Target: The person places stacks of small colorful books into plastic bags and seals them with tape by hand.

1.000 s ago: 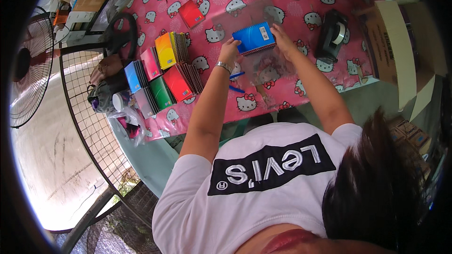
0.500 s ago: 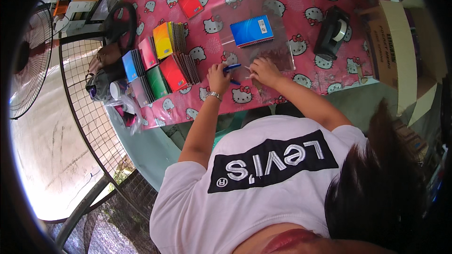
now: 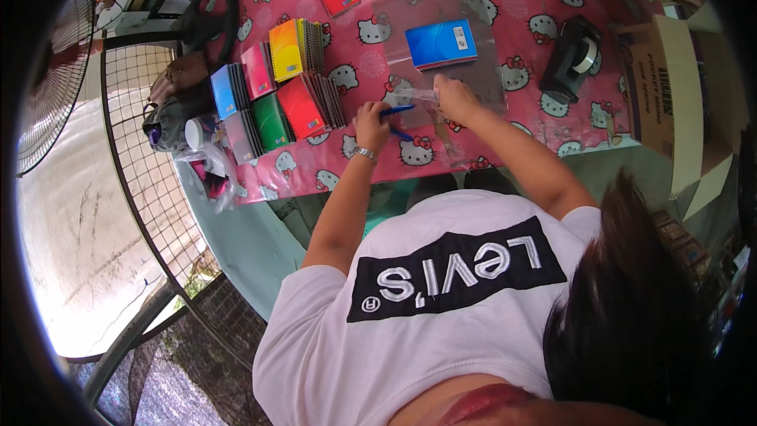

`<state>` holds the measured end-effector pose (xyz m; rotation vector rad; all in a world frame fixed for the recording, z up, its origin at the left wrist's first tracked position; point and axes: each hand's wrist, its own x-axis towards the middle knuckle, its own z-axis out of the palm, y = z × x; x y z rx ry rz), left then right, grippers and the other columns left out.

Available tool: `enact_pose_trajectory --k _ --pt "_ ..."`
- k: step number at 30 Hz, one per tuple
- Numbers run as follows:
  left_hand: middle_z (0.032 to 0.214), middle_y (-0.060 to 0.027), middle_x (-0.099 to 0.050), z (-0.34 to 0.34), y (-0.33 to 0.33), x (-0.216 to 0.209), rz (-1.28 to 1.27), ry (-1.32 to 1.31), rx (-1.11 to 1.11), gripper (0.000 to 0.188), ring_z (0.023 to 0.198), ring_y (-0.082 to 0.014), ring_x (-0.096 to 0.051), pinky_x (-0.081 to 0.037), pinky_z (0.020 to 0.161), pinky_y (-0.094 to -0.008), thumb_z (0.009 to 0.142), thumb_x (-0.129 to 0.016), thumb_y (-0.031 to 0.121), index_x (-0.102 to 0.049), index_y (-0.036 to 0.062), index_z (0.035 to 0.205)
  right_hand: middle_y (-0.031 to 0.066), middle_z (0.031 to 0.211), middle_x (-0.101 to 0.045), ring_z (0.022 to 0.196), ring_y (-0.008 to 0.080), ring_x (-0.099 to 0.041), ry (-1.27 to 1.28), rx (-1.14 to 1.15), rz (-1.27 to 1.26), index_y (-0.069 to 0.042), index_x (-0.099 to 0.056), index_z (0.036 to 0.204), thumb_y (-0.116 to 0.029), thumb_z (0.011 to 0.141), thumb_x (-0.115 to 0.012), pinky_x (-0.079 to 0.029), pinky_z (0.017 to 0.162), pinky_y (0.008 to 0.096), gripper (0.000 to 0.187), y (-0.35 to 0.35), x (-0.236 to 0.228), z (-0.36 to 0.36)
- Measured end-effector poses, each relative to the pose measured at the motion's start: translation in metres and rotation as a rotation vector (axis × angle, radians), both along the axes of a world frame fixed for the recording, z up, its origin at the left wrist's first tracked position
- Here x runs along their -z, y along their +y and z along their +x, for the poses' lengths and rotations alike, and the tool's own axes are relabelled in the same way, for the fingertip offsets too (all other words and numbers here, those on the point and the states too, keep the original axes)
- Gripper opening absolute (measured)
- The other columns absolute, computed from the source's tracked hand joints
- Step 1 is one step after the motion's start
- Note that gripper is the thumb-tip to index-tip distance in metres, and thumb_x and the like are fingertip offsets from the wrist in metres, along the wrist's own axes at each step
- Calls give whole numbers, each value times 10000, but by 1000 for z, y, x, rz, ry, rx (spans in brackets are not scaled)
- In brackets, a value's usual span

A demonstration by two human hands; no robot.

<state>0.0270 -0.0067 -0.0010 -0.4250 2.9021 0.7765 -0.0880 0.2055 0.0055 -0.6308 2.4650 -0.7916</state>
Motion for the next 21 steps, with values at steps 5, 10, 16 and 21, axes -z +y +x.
enact_pose_trajectory --k 5,10,16,21 --pt "1188 -60 -494 -36 38 -40 -90 63 27 735 1150 -293 -442 -346 921 -473 620 -743 243 -403 210 1271 181 859 -629 772 395 -597 89 -65 -304 -59 -553 965 -146 816 -566 -467 690 454 173 2 -7 0" --pt "1057 -88 -549 -16 14 -22 -107 -135 9 467 1065 -295 -489 -365 886 -472 650 -718 191 -530 151 1075 172 852 -623 849 387 -598 -180 -51 -197 -49 -597 854 -205 786 -625 -472 709 421 172 1 3 -6" --pt "969 -151 -546 37 -30 -6 55 -85 70 263 897 -348 -537 -448 777 -423 716 -644 52 -554 50 963 53 933 -584 1005 268 -558 113 -113 -22 -113 -624 803 -270 791 -627 -386 808 535 158 -17 -10 20" --pt "881 -110 -521 63 -26 -14 258 18 -138 209 774 -218 -570 -481 673 -335 784 -647 19 -531 11 958 17 938 -557 1049 216 -509 183 -39 -55 -144 -629 763 -291 809 -605 -278 877 573 155 -19 11 28"
